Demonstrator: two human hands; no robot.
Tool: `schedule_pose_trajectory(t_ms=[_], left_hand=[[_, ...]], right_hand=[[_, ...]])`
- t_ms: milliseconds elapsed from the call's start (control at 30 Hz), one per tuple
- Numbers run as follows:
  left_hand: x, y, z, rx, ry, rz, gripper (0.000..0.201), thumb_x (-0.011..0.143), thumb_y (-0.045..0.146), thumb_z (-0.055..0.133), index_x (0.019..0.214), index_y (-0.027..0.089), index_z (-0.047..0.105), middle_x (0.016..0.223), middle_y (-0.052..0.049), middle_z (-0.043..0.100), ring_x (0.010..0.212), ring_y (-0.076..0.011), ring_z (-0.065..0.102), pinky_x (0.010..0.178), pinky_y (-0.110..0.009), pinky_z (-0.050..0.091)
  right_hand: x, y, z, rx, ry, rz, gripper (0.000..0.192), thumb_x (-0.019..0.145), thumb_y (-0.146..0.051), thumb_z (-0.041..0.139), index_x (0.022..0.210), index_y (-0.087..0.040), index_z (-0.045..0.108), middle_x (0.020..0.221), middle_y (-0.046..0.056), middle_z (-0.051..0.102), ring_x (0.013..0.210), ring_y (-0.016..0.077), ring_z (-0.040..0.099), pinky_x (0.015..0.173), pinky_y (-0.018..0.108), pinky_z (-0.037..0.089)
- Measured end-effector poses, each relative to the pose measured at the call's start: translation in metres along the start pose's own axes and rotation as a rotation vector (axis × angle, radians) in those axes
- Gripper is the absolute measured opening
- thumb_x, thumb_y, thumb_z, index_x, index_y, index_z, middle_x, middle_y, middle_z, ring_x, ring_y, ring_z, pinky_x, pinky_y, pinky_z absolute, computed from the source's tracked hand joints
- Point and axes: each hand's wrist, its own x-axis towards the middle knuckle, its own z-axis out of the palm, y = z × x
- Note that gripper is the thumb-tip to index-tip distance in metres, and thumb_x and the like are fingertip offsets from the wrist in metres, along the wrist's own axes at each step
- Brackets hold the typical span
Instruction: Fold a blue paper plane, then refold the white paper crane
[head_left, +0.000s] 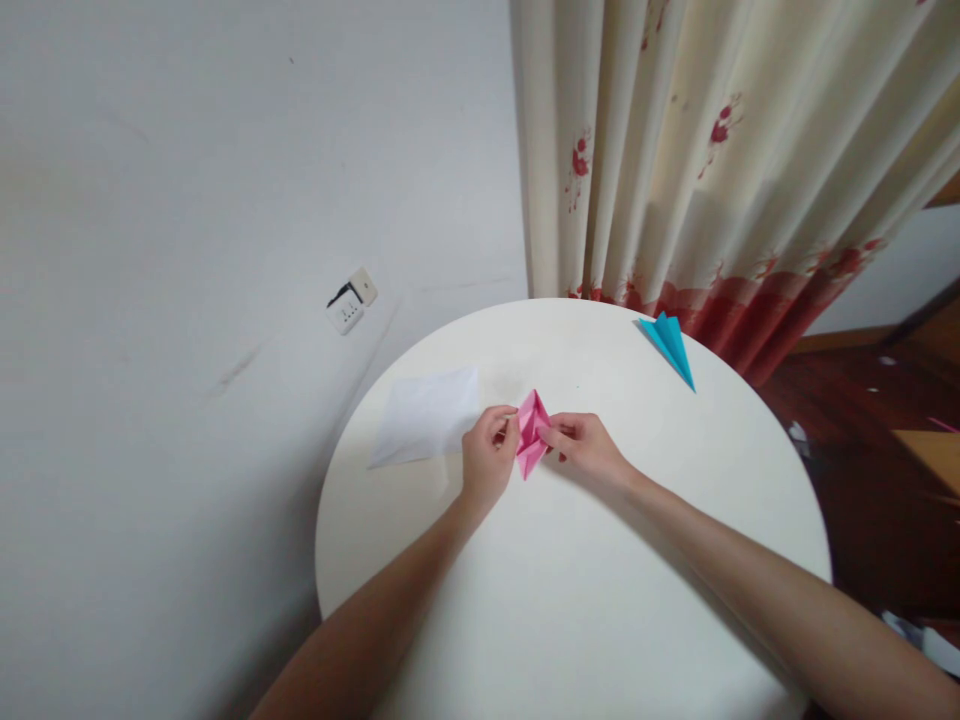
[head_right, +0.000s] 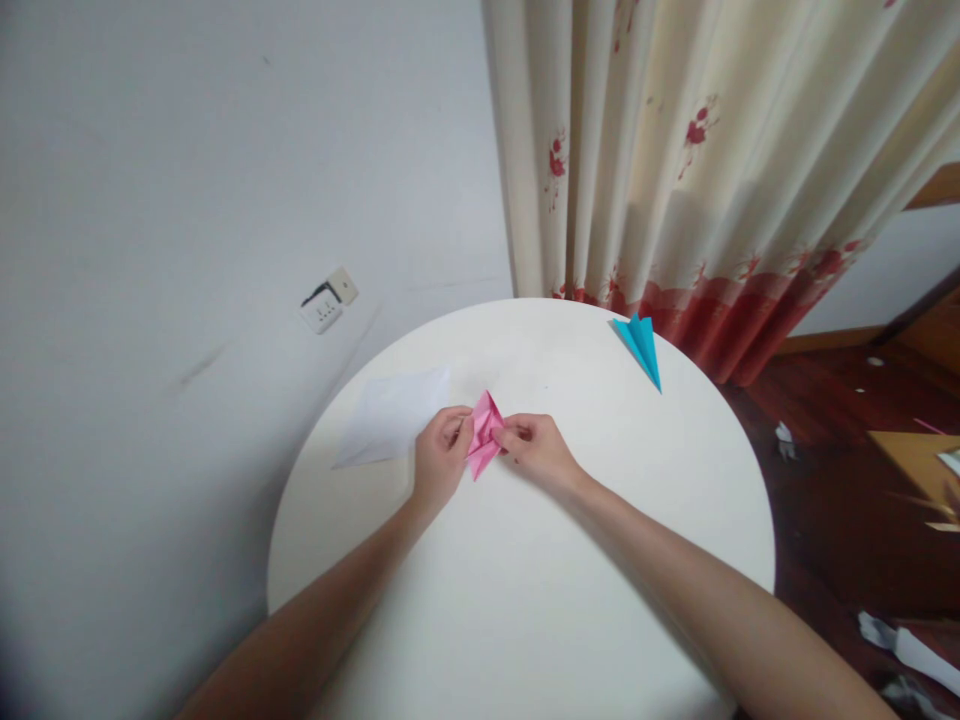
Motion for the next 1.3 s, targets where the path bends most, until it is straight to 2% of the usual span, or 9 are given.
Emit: schedule_pose_trajectory(t_ms=[67,167,367,433,500,633,867,1033,1300], left_hand=[[-0.001,0.001,0.000,0.017,0.000,0.041,0.020,0.091,0.032,0.060,0.107,0.020,0.062,0.083,-0.003,0.070,0.073,-0.0147,0.066,0.066,-0.023,0.050],[0.000,0.004,-0.001,0.050,0.012,0.118,0.024,0.088,0.028,0.064,0.110,0.022,0.063,0.100,-0.006,0.069,0.087,-0.0165,0.067,0.069,-0.024,0.054],[0.004,0.010,-0.005,0.142,-0.024,0.259,0.009,0.088,0.023,0.063,0.091,0.021,0.072,0.099,-0.006,0.065,0.093,-0.0174,0.064,0.069,-0.025,0.058],[0.004,0.009,-0.005,0.120,-0.016,0.237,0.010,0.088,0.024,0.064,0.091,0.021,0.073,0.099,-0.006,0.066,0.092,-0.0171,0.065,0.069,-0.025,0.059],[0.004,0.008,-0.005,0.115,-0.005,0.212,0.011,0.087,0.023,0.064,0.092,0.021,0.074,0.099,-0.007,0.066,0.091,-0.0170,0.065,0.068,-0.025,0.060],[0.004,0.009,-0.005,0.174,0.006,0.228,0.011,0.086,0.022,0.065,0.091,0.021,0.075,0.099,-0.007,0.067,0.090,-0.0171,0.065,0.068,-0.025,0.060],[0.003,0.010,-0.006,0.270,0.004,0.317,0.013,0.088,0.020,0.062,0.090,0.022,0.075,0.097,-0.006,0.067,0.087,-0.0165,0.065,0.071,-0.026,0.059],[0.005,0.011,-0.008,0.266,0.010,0.323,0.014,0.088,0.020,0.062,0.092,0.023,0.074,0.097,-0.006,0.067,0.088,-0.0164,0.065,0.072,-0.026,0.059],[0.005,0.017,-0.014,0.291,-0.033,0.320,0.020,0.085,0.011,0.060,0.096,0.022,0.074,0.100,-0.006,0.068,0.089,-0.0175,0.066,0.075,-0.028,0.059]], right_hand=[[0.002,0.004,-0.002,-0.015,-0.015,0.014,0.038,0.079,-0.052,0.064,0.069,-0.016,0.069,0.062,0.003,0.065,0.055,0.0135,0.054,0.051,0.025,0.041],[0.004,0.007,-0.004,-0.015,0.010,0.017,0.039,0.080,-0.052,0.063,0.067,-0.016,0.070,0.061,0.003,0.065,0.055,0.0135,0.054,0.051,0.025,0.042],[0.003,0.007,0.000,-0.002,0.071,-0.045,0.040,0.082,-0.054,0.065,0.095,-0.016,0.066,0.065,0.002,0.064,0.058,0.0149,0.056,0.051,0.025,0.043],[0.001,0.006,-0.001,-0.078,0.169,-0.157,0.039,0.082,-0.052,0.068,0.100,-0.018,0.061,0.075,0.003,0.064,0.066,0.0165,0.058,0.052,0.025,0.044],[-0.002,0.004,-0.004,-0.240,0.247,-0.356,0.034,0.082,-0.046,0.072,0.101,-0.020,0.061,0.090,0.005,0.061,0.078,0.0183,0.058,0.057,0.027,0.046],[-0.006,-0.002,-0.012,-0.639,0.162,-0.718,0.011,0.091,-0.031,0.064,0.096,-0.022,0.069,0.091,0.006,0.053,0.085,0.0199,0.051,0.071,0.033,0.046],[-0.007,-0.008,-0.013,-1.001,-0.012,-0.818,0.020,0.095,-0.017,0.054,0.090,-0.021,0.072,0.086,0.008,0.058,0.081,0.0219,0.047,0.071,0.035,0.042],[-0.006,-0.004,-0.013,-0.921,0.002,-0.815,0.021,0.095,-0.012,0.049,0.094,-0.021,0.068,0.093,0.010,0.061,0.087,0.0228,0.051,0.074,0.036,0.045],[-0.007,-0.006,-0.015,-0.653,-0.060,-0.875,0.017,0.098,-0.019,0.049,0.109,-0.023,0.060,0.103,0.009,0.069,0.099,0.0231,0.061,0.086,0.041,0.050]])
